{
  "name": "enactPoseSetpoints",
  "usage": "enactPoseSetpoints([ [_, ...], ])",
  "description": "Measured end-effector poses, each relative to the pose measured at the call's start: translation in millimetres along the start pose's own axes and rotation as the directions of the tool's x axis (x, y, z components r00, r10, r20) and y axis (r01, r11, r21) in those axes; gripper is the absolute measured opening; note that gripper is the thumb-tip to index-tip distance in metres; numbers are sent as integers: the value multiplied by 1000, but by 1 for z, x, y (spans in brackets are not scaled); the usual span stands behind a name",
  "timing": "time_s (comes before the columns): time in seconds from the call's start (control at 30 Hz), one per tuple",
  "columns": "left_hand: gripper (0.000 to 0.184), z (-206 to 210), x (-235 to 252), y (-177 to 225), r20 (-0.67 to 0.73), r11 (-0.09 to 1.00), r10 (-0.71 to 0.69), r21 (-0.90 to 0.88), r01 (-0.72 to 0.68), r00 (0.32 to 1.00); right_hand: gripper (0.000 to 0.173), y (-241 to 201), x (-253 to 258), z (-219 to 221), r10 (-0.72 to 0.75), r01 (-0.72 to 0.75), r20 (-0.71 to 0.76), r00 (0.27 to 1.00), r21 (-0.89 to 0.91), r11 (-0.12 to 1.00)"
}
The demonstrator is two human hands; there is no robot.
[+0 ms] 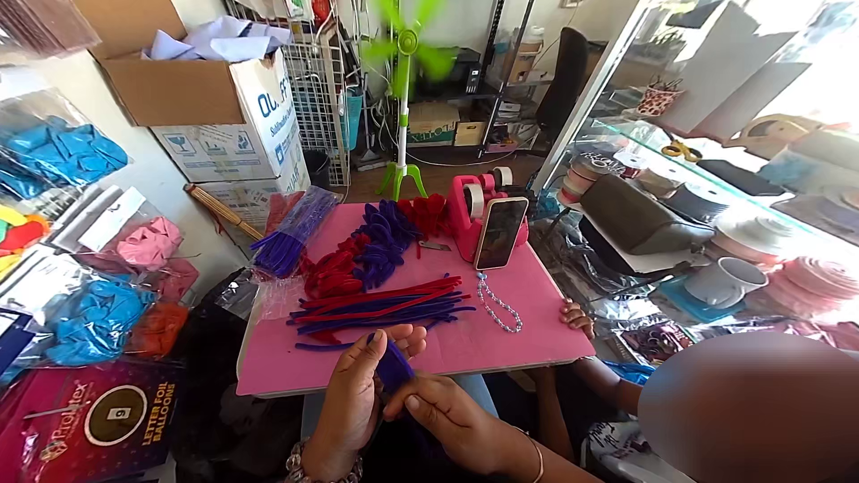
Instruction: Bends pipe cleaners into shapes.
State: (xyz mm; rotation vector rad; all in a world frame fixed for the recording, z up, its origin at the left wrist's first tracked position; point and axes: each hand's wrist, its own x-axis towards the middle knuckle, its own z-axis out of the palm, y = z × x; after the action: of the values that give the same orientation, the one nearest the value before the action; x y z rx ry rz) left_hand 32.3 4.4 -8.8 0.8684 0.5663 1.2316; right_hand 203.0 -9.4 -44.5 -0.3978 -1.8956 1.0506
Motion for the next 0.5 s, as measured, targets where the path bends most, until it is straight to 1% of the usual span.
enactPoseSetpoints([
  [0.17, 46, 0, -2, -1, -22, 1000, 15, -9, -15, 1000, 36, 0, 0, -1, 15, -15, -4, 1000, 17, 1000],
  [0.2, 44, 0, -1, -1, -27, 999, 32, 17, -31, 999, 36, 0, 1, -2, 22, -22, 0, 1000, 15, 1000],
  [0.23, 41, -3, 0, -1, -20, 994, 74, 83, -72, 997, 36, -1, 2, -4, 33, -33, 6, 999, 6, 999],
  [0.27, 38, -7, 3, 0, 14, 967, 145, 210, -144, 989, 37, -2, 3, -8, 51, -50, 19, 999, -12, 999],
  [0.3, 41, -14, 6, 4, 78, 891, 219, 391, -232, 973, 37, -4, 5, -13, 68, -66, 44, 997, -33, 997],
  [0.33, 51, -21, 9, 12, 155, 744, 261, 596, -301, 953, 37, -6, 6, -18, 82, -78, 82, 993, -56, 995],
  [0.37, 64, -28, 11, 25, 226, 546, 257, 769, -334, 940, 37, -8, 8, -24, 93, -83, 130, 987, -81, 993],
  [0.4, 73, -31, 12, 40, 297, 335, 212, 873, -354, 931, 36, -11, 11, -30, 101, -82, 184, 978, -109, 991],
  [0.43, 78, -31, 12, 55, 374, 140, 131, 910, -391, 918, 35, -14, 14, -34, 105, -75, 237, 966, -134, 988],
  [0.47, 81, -27, 12, 71, 420, -5, -22, 908, -420, 907, 34, -17, 18, -37, 104, -62, 288, 952, -152, 987],
  [0.5, 77, -18, 13, 87, 410, -80, -231, 896, -437, 882, 33, -19, 21, -38, 98, -45, 336, 937, -162, 986],
])
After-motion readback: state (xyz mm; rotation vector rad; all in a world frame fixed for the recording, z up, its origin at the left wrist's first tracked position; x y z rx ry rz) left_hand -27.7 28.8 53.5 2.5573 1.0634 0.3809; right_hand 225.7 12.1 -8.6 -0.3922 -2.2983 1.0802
